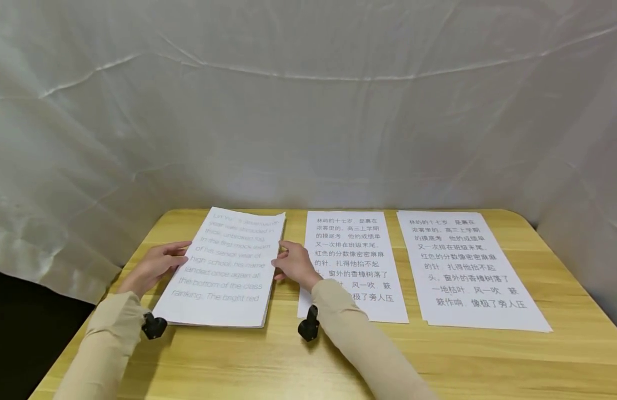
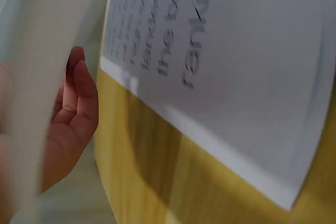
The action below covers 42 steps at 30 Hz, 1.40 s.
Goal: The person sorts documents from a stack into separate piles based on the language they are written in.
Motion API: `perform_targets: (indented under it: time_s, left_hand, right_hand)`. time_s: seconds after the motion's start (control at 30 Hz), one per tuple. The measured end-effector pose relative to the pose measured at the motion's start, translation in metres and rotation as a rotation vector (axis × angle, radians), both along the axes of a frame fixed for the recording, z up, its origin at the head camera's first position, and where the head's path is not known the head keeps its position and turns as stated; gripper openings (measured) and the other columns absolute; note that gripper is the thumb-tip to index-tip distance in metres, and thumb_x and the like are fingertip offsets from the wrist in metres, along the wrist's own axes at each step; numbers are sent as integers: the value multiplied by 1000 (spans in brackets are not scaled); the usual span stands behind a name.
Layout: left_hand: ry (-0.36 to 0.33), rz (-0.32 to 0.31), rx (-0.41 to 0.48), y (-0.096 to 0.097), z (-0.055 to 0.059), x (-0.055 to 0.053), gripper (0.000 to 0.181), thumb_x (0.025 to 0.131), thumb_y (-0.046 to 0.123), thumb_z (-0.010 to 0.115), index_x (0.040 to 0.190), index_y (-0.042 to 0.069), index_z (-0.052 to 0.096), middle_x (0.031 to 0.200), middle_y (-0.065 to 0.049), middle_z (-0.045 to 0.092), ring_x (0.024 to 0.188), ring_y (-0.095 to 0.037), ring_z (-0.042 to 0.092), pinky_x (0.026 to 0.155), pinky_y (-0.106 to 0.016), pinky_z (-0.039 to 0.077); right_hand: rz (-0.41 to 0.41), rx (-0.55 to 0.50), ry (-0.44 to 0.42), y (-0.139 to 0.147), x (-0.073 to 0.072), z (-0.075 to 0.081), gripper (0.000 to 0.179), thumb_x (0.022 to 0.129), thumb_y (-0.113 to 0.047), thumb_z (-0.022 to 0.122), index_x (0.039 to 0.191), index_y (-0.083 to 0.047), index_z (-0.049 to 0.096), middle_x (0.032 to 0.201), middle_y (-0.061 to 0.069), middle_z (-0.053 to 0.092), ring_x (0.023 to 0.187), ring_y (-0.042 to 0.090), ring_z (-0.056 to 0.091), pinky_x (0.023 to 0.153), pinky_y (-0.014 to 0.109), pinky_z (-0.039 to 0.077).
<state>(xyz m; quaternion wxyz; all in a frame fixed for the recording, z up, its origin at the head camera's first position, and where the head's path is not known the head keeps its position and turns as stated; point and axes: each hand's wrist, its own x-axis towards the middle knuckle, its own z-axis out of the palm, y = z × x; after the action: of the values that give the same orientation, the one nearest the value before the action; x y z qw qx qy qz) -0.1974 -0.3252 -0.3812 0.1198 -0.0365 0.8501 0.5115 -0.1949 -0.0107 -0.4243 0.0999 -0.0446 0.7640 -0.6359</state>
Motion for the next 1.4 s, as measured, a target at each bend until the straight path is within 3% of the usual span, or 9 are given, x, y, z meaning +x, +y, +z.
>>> perform_targets:
  time_s: [0.2,0.47,0.83,0.97,1.13,1.4]
  left_hand:
    - [-19,23,12,-8,-4,2,57,97,2,53,147,-8,29,115,-11,54,81,-10,56,69,-23,48]
    - [-30,35,63,-9,-16,-3,56,97,0,52,147,-9,29,105,-1,58,81,-8,59,69,-24,50]
    - [-56,49,24,-5,-19,-8,54,98,3,51,146,-9,30,112,-12,53,83,-14,55,69,-25,50]
    - [-50,49,27,-6,-19,-8,53,99,6,51,145,-11,30,113,-11,57,83,-12,56,70,-25,50]
    - [-29,24,51,-10,-19,-6,54,101,10,50,143,-16,27,119,-14,60,84,-7,59,74,-23,51]
    - [-31,0,73,-14,-17,-1,57,102,14,49,144,-16,23,135,-30,47,93,-6,60,82,-24,51]
  right_hand:
    - [10,-33,-16,-7,-4,4,63,85,7,65,143,5,41,88,10,62,52,15,60,56,32,57]
    - [-11,-61,-36,-9,-8,0,62,85,9,64,142,5,42,88,11,58,51,12,59,53,29,56]
    - [-5,66,43,-8,-10,-1,62,84,9,62,142,9,39,81,9,60,50,16,60,50,27,54]
    - [8,123,58,-9,-10,-4,61,84,8,60,141,10,39,71,8,61,45,14,57,48,25,52]
    - [9,192,94,-11,-10,-7,58,84,9,57,139,11,41,75,6,58,45,11,55,45,24,52]
    - [31,284,139,-13,-6,-2,50,86,7,58,134,13,47,66,4,53,45,15,57,44,22,48]
